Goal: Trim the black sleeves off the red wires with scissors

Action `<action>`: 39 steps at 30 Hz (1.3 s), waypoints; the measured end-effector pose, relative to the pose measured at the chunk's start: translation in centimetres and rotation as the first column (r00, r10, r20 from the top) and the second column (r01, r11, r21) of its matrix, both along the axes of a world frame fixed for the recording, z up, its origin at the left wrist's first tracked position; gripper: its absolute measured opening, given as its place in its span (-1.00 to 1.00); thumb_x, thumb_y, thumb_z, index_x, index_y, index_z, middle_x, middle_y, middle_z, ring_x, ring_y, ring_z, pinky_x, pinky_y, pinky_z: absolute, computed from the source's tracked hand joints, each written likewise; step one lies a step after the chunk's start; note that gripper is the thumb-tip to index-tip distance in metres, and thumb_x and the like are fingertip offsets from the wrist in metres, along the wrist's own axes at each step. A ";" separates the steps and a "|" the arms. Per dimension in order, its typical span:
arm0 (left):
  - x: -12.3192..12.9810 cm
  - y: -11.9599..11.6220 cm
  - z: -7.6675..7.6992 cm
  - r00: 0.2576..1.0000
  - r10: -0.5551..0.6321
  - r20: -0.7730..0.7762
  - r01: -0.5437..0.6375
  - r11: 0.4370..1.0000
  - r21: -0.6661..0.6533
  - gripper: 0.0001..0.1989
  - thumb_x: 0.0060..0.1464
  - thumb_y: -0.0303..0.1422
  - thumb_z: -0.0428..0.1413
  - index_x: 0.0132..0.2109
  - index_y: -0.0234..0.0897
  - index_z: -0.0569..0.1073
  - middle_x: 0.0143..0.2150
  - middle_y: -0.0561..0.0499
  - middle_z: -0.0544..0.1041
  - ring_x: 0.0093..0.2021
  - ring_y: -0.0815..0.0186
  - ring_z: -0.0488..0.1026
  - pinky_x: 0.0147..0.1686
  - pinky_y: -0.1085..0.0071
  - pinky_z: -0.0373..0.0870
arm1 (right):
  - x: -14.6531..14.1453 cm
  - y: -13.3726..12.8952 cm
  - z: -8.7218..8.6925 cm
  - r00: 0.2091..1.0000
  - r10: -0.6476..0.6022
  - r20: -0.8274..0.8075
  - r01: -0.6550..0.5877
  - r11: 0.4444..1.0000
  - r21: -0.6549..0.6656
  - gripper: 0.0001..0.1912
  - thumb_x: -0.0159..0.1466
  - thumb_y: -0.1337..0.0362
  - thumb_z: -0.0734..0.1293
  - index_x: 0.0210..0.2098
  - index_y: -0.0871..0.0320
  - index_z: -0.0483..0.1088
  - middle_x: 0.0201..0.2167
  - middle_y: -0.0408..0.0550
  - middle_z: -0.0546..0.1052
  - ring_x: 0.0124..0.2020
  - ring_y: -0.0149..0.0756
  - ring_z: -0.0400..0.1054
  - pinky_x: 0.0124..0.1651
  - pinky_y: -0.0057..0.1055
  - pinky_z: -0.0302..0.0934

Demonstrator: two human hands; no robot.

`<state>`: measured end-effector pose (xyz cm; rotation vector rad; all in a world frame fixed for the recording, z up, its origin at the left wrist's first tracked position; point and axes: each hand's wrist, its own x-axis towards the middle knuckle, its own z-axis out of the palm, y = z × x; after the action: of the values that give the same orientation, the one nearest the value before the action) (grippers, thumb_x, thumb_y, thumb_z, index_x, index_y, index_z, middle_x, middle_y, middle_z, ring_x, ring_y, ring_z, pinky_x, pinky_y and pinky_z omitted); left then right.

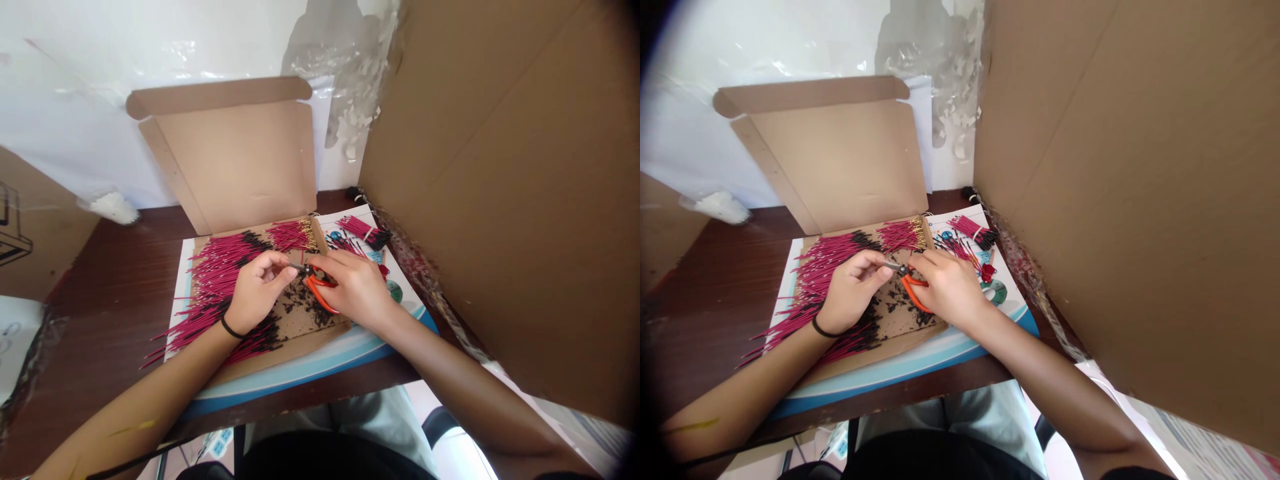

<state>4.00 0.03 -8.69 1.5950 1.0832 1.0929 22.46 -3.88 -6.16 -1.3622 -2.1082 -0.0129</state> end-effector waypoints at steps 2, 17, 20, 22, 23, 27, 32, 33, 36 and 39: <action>0.0 0.0 -0.1 1.000 0.008 -0.009 -0.008 1.000 0.002 -0.78 -0.03 -0.22 0.23 -0.33 -0.29 0.46 -0.46 0.06 0.46 -0.48 0.42 0.35 -0.48 0.51 0.29 | 0.0 0.0 -0.1 1.000 0.016 0.009 -0.016 1.000 -0.009 -0.77 0.27 0.26 0.28 -0.13 0.16 0.50 -0.35 -0.05 0.56 -0.37 -0.34 0.40 -0.33 -0.44 0.19; 0.0 0.2 -0.3 0.996 0.012 0.085 -0.010 1.000 -0.017 -0.74 -0.01 -0.18 0.24 -0.30 -0.30 0.48 -0.41 0.03 0.51 -0.45 0.42 0.38 -0.41 0.50 0.31 | 0.1 0.2 -0.7 0.999 -0.015 -0.041 0.014 1.000 -0.026 -0.76 0.27 0.33 0.29 -0.10 0.19 0.50 -0.31 -0.02 0.59 -0.30 -0.32 0.47 -0.25 -0.46 0.26; 0.0 0.3 -0.6 0.979 -0.003 0.203 0.014 0.998 -0.054 -0.78 0.07 -0.20 0.19 -0.24 -0.27 0.51 -0.41 0.03 0.50 -0.45 0.43 0.35 -0.41 0.51 0.29 | 0.1 0.2 -0.6 0.998 -0.010 -0.068 0.007 0.999 -0.043 -0.74 0.27 0.34 0.28 -0.09 0.21 0.51 -0.31 0.00 0.59 -0.31 -0.31 0.47 -0.25 -0.45 0.28; -0.1 0.3 -0.9 0.963 -0.033 0.266 0.056 0.995 -0.082 -0.80 0.11 -0.22 0.16 -0.22 -0.25 0.53 -0.41 0.03 0.51 -0.43 0.43 0.35 -0.40 0.51 0.29 | 0.1 0.2 -0.5 0.997 -0.002 -0.077 -0.002 0.998 -0.055 -0.73 0.26 0.35 0.27 -0.09 0.22 0.51 -0.31 0.00 0.59 -0.32 -0.31 0.47 -0.26 -0.44 0.29; -0.1 0.3 -0.9 0.959 -0.043 0.281 0.071 0.994 -0.089 -0.81 0.12 -0.23 0.15 -0.22 -0.25 0.54 -0.40 0.02 0.52 -0.42 0.43 0.35 -0.38 0.51 0.29 | 0.1 0.2 -0.5 0.997 0.000 -0.084 -0.006 0.998 -0.062 -0.73 0.26 0.36 0.27 -0.08 0.22 0.51 -0.31 0.00 0.59 -0.32 -0.30 0.47 -0.25 -0.44 0.30; -0.1 0.3 -1.0 0.963 -0.044 0.267 0.074 0.992 -0.104 -0.83 0.09 -0.25 0.18 -0.23 -0.24 0.56 -0.35 0.02 0.56 -0.38 0.42 0.41 -0.33 0.50 0.34 | 0.2 0.3 -0.5 0.994 -0.005 -0.110 -0.003 0.997 -0.075 -0.71 0.25 0.35 0.29 -0.05 0.19 0.50 -0.27 -0.01 0.60 -0.28 -0.30 0.48 -0.22 -0.45 0.30; 0.0 0.3 -0.9 0.980 -0.006 0.197 0.028 0.994 -0.110 -0.78 0.01 -0.22 0.24 -0.25 -0.26 0.53 -0.32 0.01 0.59 -0.33 0.39 0.49 -0.28 0.49 0.40 | 0.2 0.4 -0.4 0.995 -0.018 -0.093 0.012 0.998 -0.065 -0.73 0.23 0.34 0.31 -0.09 0.18 0.52 -0.31 -0.04 0.59 -0.34 -0.32 0.46 -0.28 -0.45 0.27; 0.0 0.3 -0.9 0.983 0.000 0.181 0.019 0.995 -0.100 -0.78 0.00 -0.22 0.25 -0.25 -0.27 0.53 -0.33 0.02 0.59 -0.33 0.39 0.49 -0.28 0.48 0.40 | 0.1 0.4 -0.4 0.996 -0.021 -0.086 0.015 0.998 -0.067 -0.73 0.23 0.33 0.31 -0.10 0.17 0.52 -0.32 -0.05 0.58 -0.35 -0.32 0.45 -0.30 -0.46 0.26; 0.0 0.4 -0.9 0.988 0.003 0.153 0.008 0.997 -0.071 -0.78 -0.03 -0.23 0.27 -0.28 -0.28 0.52 -0.33 0.01 0.59 -0.33 0.37 0.50 -0.27 0.46 0.42 | 0.1 0.4 -0.3 0.996 -0.025 -0.086 0.019 0.997 -0.075 -0.74 0.22 0.31 0.32 -0.11 0.16 0.53 -0.33 -0.05 0.58 -0.35 -0.33 0.44 -0.30 -0.46 0.25; 0.0 0.4 -0.9 0.988 -0.012 0.157 0.022 0.998 -0.061 -0.77 -0.03 -0.23 0.26 -0.28 -0.30 0.52 -0.32 -0.02 0.60 -0.30 0.32 0.53 -0.23 0.41 0.44 | 0.2 0.4 -0.4 0.995 -0.024 -0.096 0.016 0.997 -0.078 -0.75 0.22 0.30 0.33 -0.12 0.17 0.52 -0.31 -0.04 0.58 -0.36 -0.34 0.43 -0.28 -0.46 0.24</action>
<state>3.98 0.47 -9.58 1.4418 0.9884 1.1421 22.62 -3.47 -6.54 -1.4006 -2.0330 0.1251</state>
